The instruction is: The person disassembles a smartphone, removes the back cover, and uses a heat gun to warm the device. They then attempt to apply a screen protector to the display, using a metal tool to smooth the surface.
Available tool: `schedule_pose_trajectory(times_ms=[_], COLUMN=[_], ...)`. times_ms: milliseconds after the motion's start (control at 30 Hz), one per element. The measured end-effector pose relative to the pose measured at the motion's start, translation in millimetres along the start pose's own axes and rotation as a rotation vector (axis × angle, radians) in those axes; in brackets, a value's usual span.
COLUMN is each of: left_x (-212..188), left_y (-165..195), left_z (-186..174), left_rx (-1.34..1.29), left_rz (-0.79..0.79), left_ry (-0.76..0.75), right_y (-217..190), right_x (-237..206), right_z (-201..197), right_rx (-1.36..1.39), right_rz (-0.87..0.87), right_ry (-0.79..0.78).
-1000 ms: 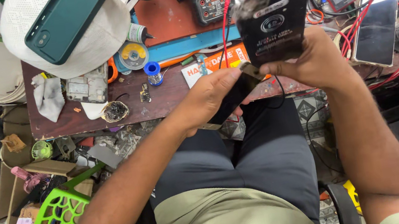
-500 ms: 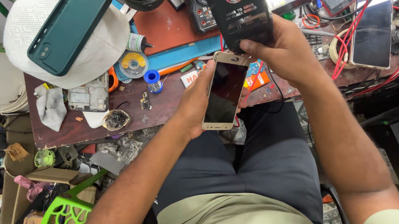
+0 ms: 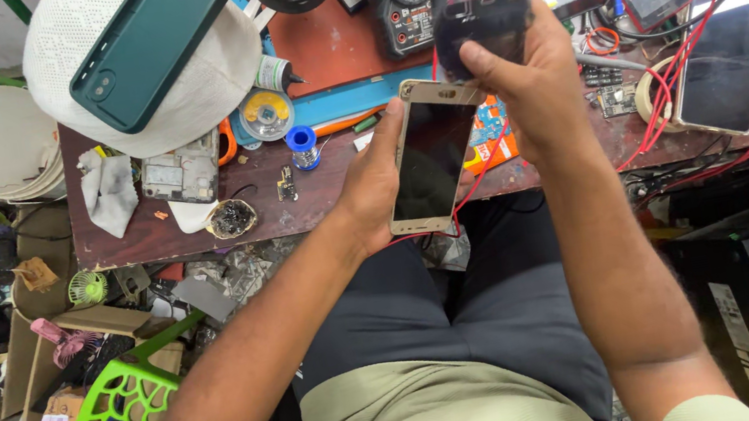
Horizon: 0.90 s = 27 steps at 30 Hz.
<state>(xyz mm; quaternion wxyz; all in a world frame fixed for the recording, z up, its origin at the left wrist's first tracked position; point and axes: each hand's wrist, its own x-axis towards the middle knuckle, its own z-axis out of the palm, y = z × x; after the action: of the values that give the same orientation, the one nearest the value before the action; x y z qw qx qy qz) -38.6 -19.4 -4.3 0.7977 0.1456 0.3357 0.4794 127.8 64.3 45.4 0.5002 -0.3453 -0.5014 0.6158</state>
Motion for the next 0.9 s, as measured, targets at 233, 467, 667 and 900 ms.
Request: schedule_pose_trajectory(times_ms=[233,467,667,900], left_x=[-10,-5,-4,-16], left_y=[0,-8,-13,-11], left_z=[4,3,3,4], left_rx=[0.259,0.242,0.245,0.402], left_rz=[0.311,0.451,0.588,0.824], left_ry=[-0.172,-0.156,-0.068,-0.029], right_y=[-14,-9,24,44], right_x=[-9,-47,-106,-141], right_z=[-7,-21,-11,3], right_rx=[0.114,0.174,0.139,-0.129], right_rz=[-0.103,-0.147,-0.054,-0.359], right_ry=[0.036,0.133,0.356,0.399])
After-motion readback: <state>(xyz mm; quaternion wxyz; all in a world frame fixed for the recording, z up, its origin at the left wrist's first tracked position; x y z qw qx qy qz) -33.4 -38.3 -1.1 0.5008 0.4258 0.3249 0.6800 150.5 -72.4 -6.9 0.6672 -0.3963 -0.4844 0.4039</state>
